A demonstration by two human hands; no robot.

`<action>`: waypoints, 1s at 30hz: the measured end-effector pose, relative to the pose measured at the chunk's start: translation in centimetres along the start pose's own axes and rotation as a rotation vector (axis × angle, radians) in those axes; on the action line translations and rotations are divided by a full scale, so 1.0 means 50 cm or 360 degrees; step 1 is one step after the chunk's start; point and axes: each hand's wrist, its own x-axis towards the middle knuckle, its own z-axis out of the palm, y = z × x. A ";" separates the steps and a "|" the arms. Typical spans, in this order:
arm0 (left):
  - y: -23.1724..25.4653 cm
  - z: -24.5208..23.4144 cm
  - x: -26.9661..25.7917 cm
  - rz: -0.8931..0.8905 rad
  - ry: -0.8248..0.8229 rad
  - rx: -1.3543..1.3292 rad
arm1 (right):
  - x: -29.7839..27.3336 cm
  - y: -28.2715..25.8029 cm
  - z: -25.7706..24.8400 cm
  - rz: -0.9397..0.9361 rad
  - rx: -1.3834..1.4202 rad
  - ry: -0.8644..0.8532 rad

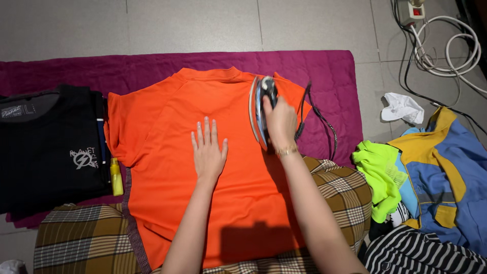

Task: The person irons an orange t-shirt laid on a purple mat. They smooth the fabric, spray it with a yellow bottle, and use a steam iron to press the body and sleeves. The person folds the shirt and places it on a stack of other folded clothes.

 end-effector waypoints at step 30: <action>0.000 -0.019 0.004 -0.0033 -0.0006 -0.0032 | -0.013 0.001 -0.074 -0.0259 0.0231 -0.0689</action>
